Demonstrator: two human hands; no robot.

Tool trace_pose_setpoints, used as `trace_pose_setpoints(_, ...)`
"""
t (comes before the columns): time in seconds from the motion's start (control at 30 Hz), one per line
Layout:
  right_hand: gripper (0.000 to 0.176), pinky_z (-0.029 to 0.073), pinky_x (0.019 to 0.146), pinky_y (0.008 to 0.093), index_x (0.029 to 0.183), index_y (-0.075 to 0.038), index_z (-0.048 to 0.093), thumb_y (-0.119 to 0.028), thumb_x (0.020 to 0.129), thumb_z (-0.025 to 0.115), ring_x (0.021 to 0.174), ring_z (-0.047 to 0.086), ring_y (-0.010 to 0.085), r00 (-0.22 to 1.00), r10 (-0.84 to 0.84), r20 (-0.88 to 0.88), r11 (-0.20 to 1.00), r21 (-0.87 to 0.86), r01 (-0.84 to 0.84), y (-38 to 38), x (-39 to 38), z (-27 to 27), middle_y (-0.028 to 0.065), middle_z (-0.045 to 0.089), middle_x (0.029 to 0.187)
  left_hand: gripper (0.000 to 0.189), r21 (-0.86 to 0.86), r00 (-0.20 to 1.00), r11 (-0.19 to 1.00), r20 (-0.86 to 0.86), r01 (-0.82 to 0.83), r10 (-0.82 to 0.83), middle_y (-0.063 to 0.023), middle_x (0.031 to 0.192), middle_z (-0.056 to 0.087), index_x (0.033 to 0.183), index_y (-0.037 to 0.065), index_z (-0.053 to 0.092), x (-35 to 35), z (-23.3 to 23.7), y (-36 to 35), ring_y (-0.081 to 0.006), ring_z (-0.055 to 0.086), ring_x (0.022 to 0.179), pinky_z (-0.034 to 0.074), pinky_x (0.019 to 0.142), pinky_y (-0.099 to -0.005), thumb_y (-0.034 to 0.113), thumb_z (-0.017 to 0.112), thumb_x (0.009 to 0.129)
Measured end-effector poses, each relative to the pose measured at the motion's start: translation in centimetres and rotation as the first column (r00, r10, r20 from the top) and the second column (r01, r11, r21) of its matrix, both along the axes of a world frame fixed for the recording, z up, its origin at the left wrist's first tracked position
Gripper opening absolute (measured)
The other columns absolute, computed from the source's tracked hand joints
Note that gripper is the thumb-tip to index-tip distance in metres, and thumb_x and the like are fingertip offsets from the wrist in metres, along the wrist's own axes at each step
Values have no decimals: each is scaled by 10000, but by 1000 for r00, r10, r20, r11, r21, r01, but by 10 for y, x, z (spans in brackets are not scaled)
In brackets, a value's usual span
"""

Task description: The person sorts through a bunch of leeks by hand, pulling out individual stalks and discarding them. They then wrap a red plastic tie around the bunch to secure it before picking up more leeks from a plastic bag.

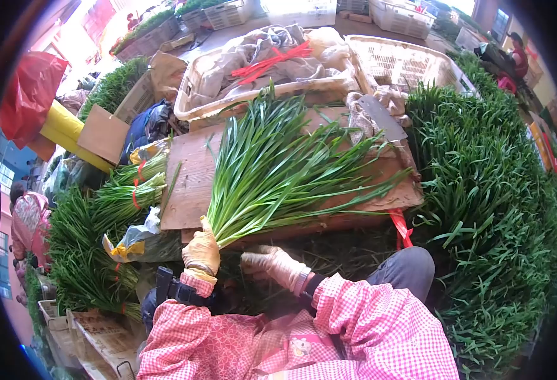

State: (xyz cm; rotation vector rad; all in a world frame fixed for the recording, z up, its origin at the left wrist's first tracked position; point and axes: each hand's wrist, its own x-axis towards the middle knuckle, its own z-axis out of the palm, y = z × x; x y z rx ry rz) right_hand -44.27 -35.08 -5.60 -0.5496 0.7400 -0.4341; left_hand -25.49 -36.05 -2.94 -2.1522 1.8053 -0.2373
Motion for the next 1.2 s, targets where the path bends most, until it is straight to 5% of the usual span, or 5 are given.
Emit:
trace_pose_setpoints(0.27, 435, 428, 898, 399, 1211, -57, 485, -255, 846, 614, 1112, 518, 239, 918, -195, 344, 980, 107, 168, -37, 29, 5, 102, 574, 1146, 689, 67, 999, 997, -33, -41, 44, -81, 809, 558, 1392, 93, 238, 7, 17, -1, -222, 629, 661, 513, 553, -379, 110, 540, 773)
trace_pose_setpoints(0.5, 300, 467, 722, 274, 1006, -17, 607, -182, 771, 692, 795, 588, 145, 907, -242, 344, 884, -308, 352, -71, 33, 84, 62, 637, 903, 752, -271, 914, 962, -384, 24, -130, -112, 827, 561, 1369, 104, 316, 17, 58, 4, -307, 618, 713, 495, 602, -406, 48, 584, 668)
trace_pose_setpoints(0.77, 347, 480, 672, 327, 1067, -86, 585, -177, 755, 706, 819, 605, 161, 903, -220, 368, 955, -107, 276, -66, 26, 42, 55, 642, 998, 579, -376, 926, 886, 354, 272, -135, -13, 623, 426, 1324, 121, 393, 26, 21, -3, -136, 471, 496, 402, 421, -301, 63, 504, 760)
trace_pose_setpoints(1.03, 287, 489, 574, 239, 950, -59, 641, -313, 817, 648, 653, 611, 111, 946, 315, -74, 948, 79, -309, -12, 9, -5, 46, 657, 789, 622, -176, 885, 940, 421, 293, -197, -8, 658, 409, 1369, 98, 306, 41, -19, 10, -128, 478, 508, 423, 421, -278, 116, 509, 781)
trace_pose_setpoints(1.2, 260, 509, 589, 253, 976, -80, 641, -271, 801, 656, 677, 614, 115, 879, 451, -156, 855, -206, -475, -47, -18, 68, 55, 655, 785, 634, -214, 893, 934, 414, 285, -178, -14, 654, 396, 1379, 104, 289, 42, -26, 11, -131, 464, 498, 417, 421, -282, 105, 507, 783)
